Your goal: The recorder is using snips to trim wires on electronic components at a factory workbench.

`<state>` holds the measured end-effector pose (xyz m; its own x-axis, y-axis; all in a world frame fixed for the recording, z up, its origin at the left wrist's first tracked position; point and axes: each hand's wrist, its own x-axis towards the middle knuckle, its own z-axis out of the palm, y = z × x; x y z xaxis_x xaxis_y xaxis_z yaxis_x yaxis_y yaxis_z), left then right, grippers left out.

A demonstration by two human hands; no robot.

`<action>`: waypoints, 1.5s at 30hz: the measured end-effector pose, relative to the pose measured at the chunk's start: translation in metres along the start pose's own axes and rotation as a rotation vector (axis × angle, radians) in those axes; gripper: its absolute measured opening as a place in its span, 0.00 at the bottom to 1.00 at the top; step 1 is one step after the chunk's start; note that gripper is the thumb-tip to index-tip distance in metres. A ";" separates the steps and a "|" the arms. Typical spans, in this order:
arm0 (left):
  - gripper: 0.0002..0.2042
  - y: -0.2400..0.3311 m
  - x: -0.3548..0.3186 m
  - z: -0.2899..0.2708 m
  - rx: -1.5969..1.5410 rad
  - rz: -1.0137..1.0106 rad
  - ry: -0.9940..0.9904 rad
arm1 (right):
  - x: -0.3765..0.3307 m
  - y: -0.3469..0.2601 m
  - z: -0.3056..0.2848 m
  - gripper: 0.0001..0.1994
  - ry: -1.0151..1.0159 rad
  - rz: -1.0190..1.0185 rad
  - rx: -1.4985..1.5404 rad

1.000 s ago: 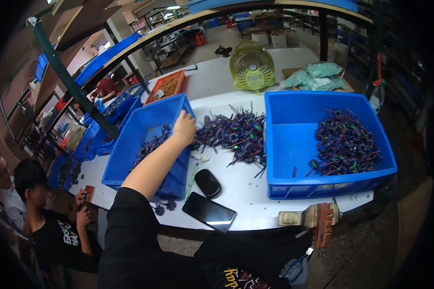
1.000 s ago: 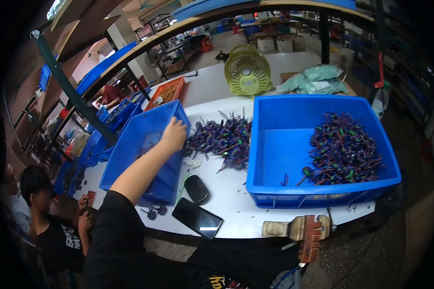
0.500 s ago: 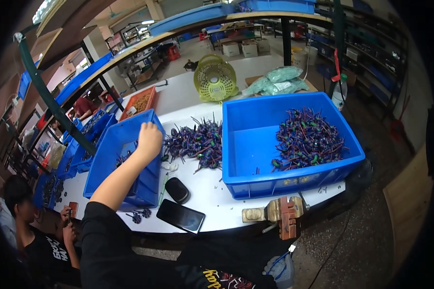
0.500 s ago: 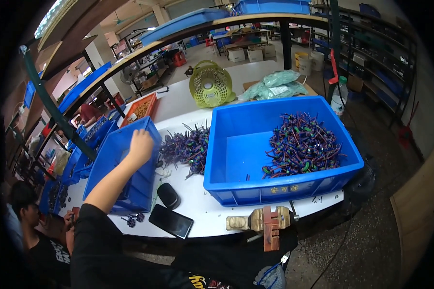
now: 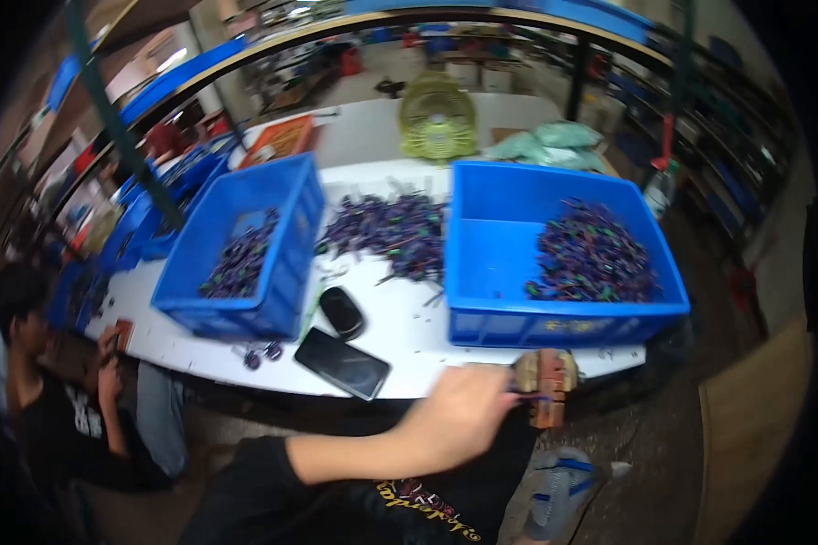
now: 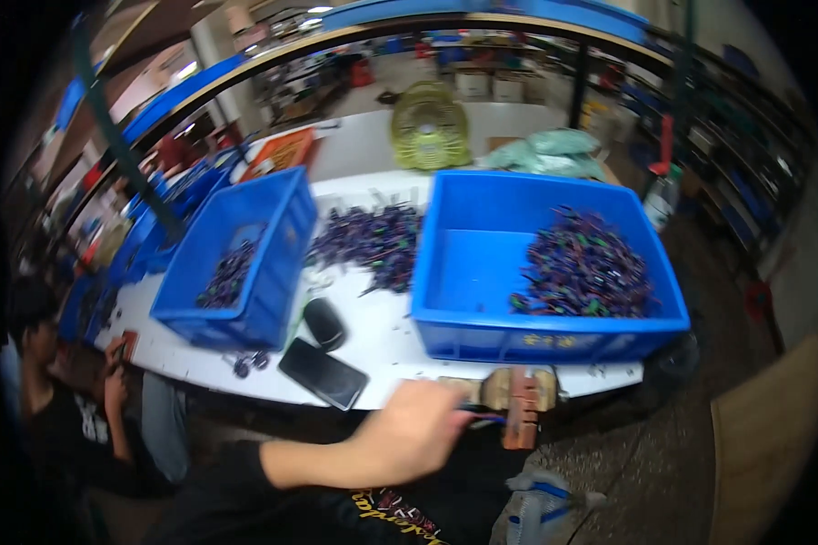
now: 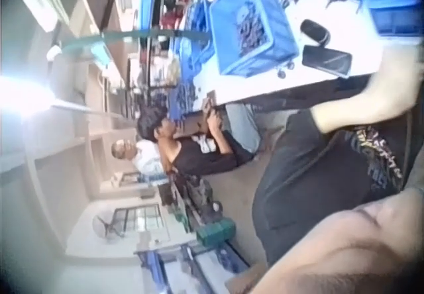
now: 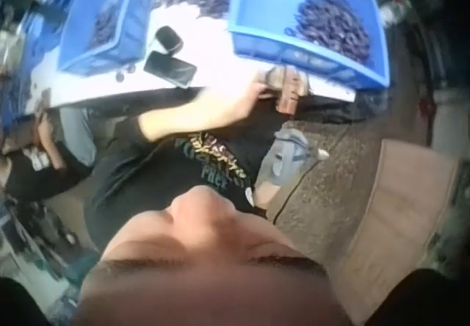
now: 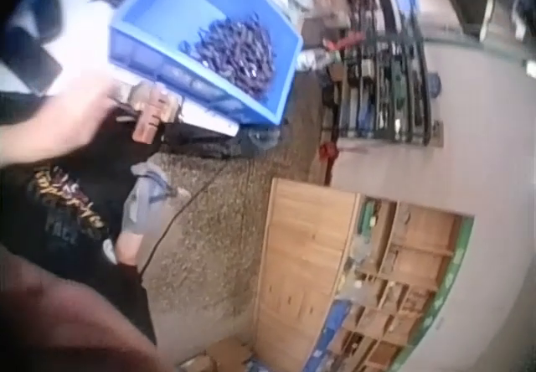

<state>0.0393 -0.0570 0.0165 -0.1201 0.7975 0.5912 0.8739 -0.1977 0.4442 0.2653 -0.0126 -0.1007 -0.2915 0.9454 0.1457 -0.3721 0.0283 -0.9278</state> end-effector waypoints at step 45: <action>0.16 -0.046 0.010 0.061 0.022 0.411 -0.026 | 0.076 -0.051 0.067 0.08 0.116 0.020 -0.348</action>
<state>0.0270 -0.0049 -0.0394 0.2525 0.6688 0.6992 0.8563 -0.4909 0.1603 0.2031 0.0359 -0.0197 -0.1864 0.9769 0.1047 -0.0389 0.0992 -0.9943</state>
